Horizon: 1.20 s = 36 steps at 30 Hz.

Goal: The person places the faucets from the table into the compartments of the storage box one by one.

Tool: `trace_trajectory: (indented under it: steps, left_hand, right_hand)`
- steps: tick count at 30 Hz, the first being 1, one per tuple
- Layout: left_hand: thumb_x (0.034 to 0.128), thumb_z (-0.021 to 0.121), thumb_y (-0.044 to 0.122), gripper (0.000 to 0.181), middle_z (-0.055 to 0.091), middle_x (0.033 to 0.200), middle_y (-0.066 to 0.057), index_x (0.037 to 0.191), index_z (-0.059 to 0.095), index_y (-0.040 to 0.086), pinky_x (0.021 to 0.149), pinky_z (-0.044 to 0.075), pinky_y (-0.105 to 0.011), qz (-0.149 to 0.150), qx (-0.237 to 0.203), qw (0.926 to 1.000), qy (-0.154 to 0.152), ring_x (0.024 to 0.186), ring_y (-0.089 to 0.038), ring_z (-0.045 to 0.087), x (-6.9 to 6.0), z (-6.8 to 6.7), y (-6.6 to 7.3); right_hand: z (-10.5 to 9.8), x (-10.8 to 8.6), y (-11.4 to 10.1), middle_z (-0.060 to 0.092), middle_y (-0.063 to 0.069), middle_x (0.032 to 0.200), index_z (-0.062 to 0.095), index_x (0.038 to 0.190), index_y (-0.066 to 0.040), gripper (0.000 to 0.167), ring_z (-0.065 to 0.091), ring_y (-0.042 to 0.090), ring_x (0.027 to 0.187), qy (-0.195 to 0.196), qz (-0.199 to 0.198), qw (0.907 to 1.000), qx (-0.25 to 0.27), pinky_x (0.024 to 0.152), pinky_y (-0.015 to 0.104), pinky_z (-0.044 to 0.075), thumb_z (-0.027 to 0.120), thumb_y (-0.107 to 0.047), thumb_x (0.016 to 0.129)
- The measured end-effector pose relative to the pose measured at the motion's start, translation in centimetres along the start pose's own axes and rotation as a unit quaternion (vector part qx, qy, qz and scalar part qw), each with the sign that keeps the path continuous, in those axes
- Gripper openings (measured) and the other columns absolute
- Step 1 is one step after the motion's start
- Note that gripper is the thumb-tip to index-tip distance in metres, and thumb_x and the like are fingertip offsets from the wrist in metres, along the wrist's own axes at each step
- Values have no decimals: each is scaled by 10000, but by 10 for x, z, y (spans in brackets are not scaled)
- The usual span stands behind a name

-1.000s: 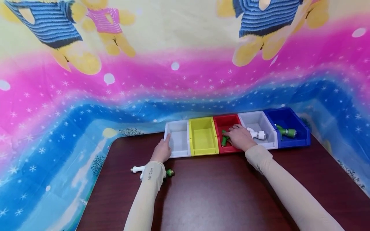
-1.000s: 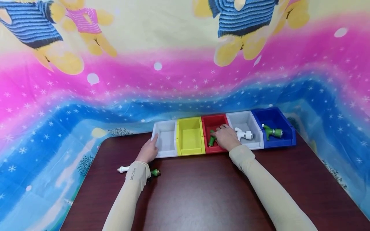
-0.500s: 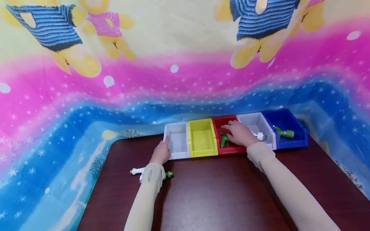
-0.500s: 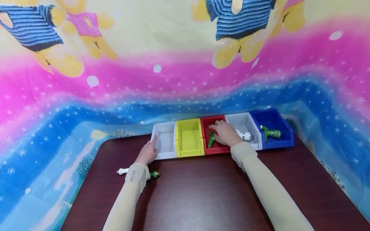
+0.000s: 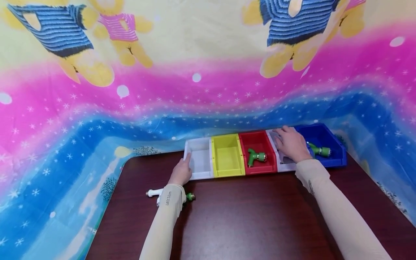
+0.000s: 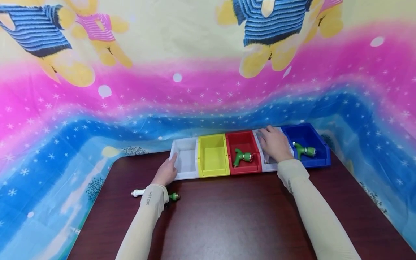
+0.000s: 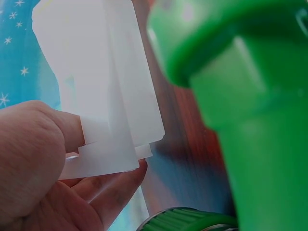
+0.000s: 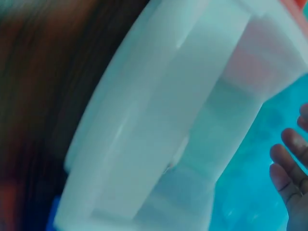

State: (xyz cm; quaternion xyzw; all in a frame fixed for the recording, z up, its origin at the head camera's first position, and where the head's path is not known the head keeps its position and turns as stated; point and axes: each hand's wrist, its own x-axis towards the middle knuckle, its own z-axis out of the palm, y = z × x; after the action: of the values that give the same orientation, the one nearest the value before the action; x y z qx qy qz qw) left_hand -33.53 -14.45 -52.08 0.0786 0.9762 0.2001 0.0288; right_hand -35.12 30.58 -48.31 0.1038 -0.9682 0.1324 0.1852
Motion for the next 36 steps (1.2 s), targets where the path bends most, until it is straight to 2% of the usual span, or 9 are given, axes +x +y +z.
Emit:
trace_trajectory:
  steps: [3, 5, 10, 12, 22, 28, 30, 33, 36]
  left_hand:
    - [1020, 548, 36, 699, 424, 1543, -346, 1654, 261, 107, 1099, 483, -553, -20, 13, 10000, -2, 1329, -460, 550, 0, 0, 0]
    - [1021, 551, 38, 700, 428, 1541, -343, 1655, 261, 109, 1098, 485, -551, -38, 13, 10000, -5, 1327, -457, 553, -1, 0, 0]
    - [1017, 571, 37, 710, 432, 1541, -334, 1654, 264, 106, 1096, 487, -547, -62, 22, 10000, -22, 1328, -450, 554, -2, 1, 2]
    - [1018, 570, 38, 709, 414, 1555, -339, 1654, 262, 105, 1111, 474, -552, -58, 9, 10000, -44, 1357, -457, 529, -3, 1, 2]
    - [1013, 565, 38, 699, 405, 1549, -362, 1649, 284, 111, 1088, 487, -572, 133, 18, 9997, 183, 1321, -486, 549, 0, -2, -4]
    - [1025, 592, 87, 695, 431, 1521, -324, 1649, 288, 120, 961, 547, -558, 376, -82, 9991, 171, 1113, -454, 645, -5, -7, -6]
    - [1027, 615, 126, 691, 417, 1534, -314, 1643, 302, 111, 949, 545, -572, 490, 0, 9984, 265, 1151, -456, 628, -7, -10, -6]
    - [1029, 643, 199, 693, 356, 1617, -276, 1641, 321, 141, 963, 546, -598, 648, 394, 9959, 490, 1362, -459, 514, -12, -17, -3]
    - [1033, 645, 240, 700, 318, 1666, -215, 1647, 313, 188, 864, 587, -592, 800, 859, 9911, 624, 1440, -443, 445, -21, -27, 1]
  right_hand:
    - [-1, -5, 7, 643, 171, 1031, 691, 1303, -60, 317, 628, 344, 898, 165, 45, 9998, 46, 727, 545, 568, 645, -169, 1009]
    - [2, -6, 7, 674, 196, 1075, 683, 1311, -49, 322, 654, 362, 909, 101, 133, 9998, 73, 761, 564, 578, 627, -179, 1022]
    - [18, -3, -5, 565, 300, 1446, 499, 1506, 3, 470, 557, 507, 1294, -817, 401, 9952, 350, 1074, 664, 444, 419, -242, 1112]
    - [24, -3, -10, 533, 318, 1470, 424, 1550, 17, 505, 542, 524, 1304, -1092, 446, 9921, 436, 1089, 658, 433, 358, -243, 1123]
    - [33, 4, -19, 686, 290, 1187, 405, 1533, 9, 490, 682, 493, 1015, -1129, 460, 9918, 387, 925, 639, 539, 393, -208, 1094]
    - [35, 5, -19, 692, 261, 1090, 369, 1542, 4, 487, 681, 489, 971, -1349, 544, 9889, 313, 892, 622, 549, 377, -179, 1090]
    - [36, 4, -19, 689, 266, 1097, 353, 1559, 0, 501, 683, 488, 956, -1379, 568, 9884, 280, 876, 616, 552, 365, -182, 1092]
    - [36, 3, -17, 687, 265, 1072, 344, 1572, -3, 509, 684, 488, 919, -1369, 565, 9886, 266, 837, 614, 552, 351, -181, 1095]
    - [35, -1, -14, 672, 207, 945, 351, 1564, 0, 505, 684, 446, 861, -1386, 580, 9882, 289, 819, 599, 559, 371, -191, 1097]
